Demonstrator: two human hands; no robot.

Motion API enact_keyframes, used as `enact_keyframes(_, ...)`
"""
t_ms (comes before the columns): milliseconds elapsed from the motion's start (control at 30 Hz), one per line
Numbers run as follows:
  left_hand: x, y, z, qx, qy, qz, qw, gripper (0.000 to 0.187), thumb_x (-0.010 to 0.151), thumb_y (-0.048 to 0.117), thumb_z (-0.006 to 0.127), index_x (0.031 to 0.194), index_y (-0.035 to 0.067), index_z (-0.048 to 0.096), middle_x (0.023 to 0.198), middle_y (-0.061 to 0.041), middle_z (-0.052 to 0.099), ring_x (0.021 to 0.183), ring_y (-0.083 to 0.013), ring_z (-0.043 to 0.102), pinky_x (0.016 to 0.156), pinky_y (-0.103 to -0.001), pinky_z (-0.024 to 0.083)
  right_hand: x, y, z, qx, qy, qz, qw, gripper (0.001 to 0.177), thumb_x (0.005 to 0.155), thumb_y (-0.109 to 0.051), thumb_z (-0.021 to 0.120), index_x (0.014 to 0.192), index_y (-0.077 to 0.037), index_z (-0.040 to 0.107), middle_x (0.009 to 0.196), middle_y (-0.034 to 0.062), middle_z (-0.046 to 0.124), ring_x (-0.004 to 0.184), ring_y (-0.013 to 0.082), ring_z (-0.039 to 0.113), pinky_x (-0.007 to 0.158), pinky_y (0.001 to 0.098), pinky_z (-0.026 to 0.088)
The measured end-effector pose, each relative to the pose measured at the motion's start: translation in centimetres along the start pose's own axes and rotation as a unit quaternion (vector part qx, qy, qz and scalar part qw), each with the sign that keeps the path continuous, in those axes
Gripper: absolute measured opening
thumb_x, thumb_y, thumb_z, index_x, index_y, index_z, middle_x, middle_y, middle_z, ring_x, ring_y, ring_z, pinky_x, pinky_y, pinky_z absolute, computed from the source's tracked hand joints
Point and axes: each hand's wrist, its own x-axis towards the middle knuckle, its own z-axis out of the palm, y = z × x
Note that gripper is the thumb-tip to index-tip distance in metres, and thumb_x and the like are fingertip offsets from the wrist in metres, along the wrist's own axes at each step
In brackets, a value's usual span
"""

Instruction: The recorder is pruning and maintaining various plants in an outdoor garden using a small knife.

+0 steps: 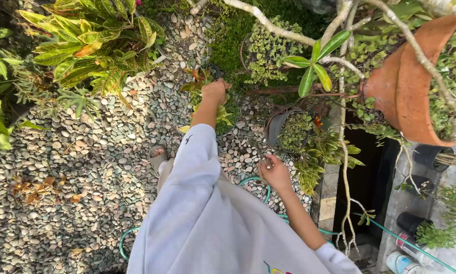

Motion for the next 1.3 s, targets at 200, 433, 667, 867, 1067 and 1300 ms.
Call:
enact_keyframes(200, -2.3, 3.3, -3.7, 0.045, -0.051, -0.067, 0.995, 0.051, 0.103, 0.057, 0.057, 0.119, 0.011, 0.073, 0.126, -0.012, 0.071, 0.117, -0.0277, 0.065, 0.110, -0.048, 0.038, 9.0, -3.8, 1.7, 0.030, 0.043, 0.001, 0.999, 0.048, 0.086, -0.036, 0.071, 0.124, -0.005, 0.067, 0.101, 0.0148, 0.077, 0.093, 0.0274, 0.076, 0.084, 0.0376, 0.058)
enact_keyframes(433, -0.4, 2.6, -2.1, 0.119, 0.026, -0.031, 0.992, 0.040, 0.083, 0.049, 0.075, 0.111, 0.021, 0.076, 0.126, -0.006, 0.065, 0.123, -0.0250, 0.055, 0.101, -0.045, 0.040, 14.1, -9.9, 3.7, -0.008, 0.017, 0.070, 0.997, 0.050, 0.085, -0.040, 0.072, 0.123, -0.007, 0.069, 0.101, 0.0157, 0.077, 0.095, 0.0294, 0.075, 0.087, 0.0382, 0.057)
enact_keyframes(667, -2.0, 1.1, -6.5, -0.173, 0.030, -0.084, 0.981, 0.024, 0.090, 0.048, 0.070, 0.101, 0.029, 0.077, 0.105, 0.000, 0.076, 0.103, -0.0234, 0.070, 0.097, -0.047, 0.048, 18.1, -11.9, 4.4, -0.045, -0.022, 0.028, 0.998, 0.052, 0.083, -0.041, 0.072, 0.125, -0.010, 0.069, 0.110, 0.0145, 0.075, 0.102, 0.0297, 0.072, 0.090, 0.0390, 0.055)
enact_keyframes(867, -16.9, -3.5, -9.8, -0.281, 0.342, -0.048, 0.895, 0.018, 0.092, 0.034, 0.075, 0.100, 0.019, 0.080, 0.096, -0.005, 0.077, 0.083, -0.0217, 0.074, 0.078, -0.037, 0.055, 16.7, -10.0, 5.4, 0.005, 0.027, 0.003, 1.000, 0.051, 0.087, -0.040, 0.073, 0.125, -0.007, 0.067, 0.107, 0.0153, 0.077, 0.099, 0.0267, 0.074, 0.089, 0.0363, 0.056)
enact_keyframes(1067, -36.2, -17.9, 1.8, -0.255, 0.301, -0.430, 0.812, 0.049, 0.092, 0.042, 0.079, 0.114, 0.000, 0.072, 0.103, -0.018, 0.073, 0.087, -0.0297, 0.069, 0.075, -0.041, 0.053, 15.2, -9.6, 4.7, 0.022, 0.084, -0.069, 0.994, 0.047, 0.088, -0.034, 0.075, 0.126, -0.007, 0.067, 0.106, 0.0139, 0.074, 0.096, 0.0263, 0.073, 0.085, 0.0369, 0.056)
enact_keyframes(1300, -35.5, -19.4, 7.1, -0.239, 0.256, -0.353, 0.868, 0.072, 0.086, 0.054, 0.078, 0.130, 0.000, 0.063, 0.124, -0.021, 0.070, 0.112, -0.0371, 0.068, 0.092, -0.046, 0.054, 10.6, -14.2, 2.4, -0.039, 0.102, -0.202, 0.973, 0.043, 0.088, -0.031, 0.077, 0.127, -0.015, 0.068, 0.104, 0.0117, 0.071, 0.092, 0.0322, 0.071, 0.080, 0.0421, 0.056)
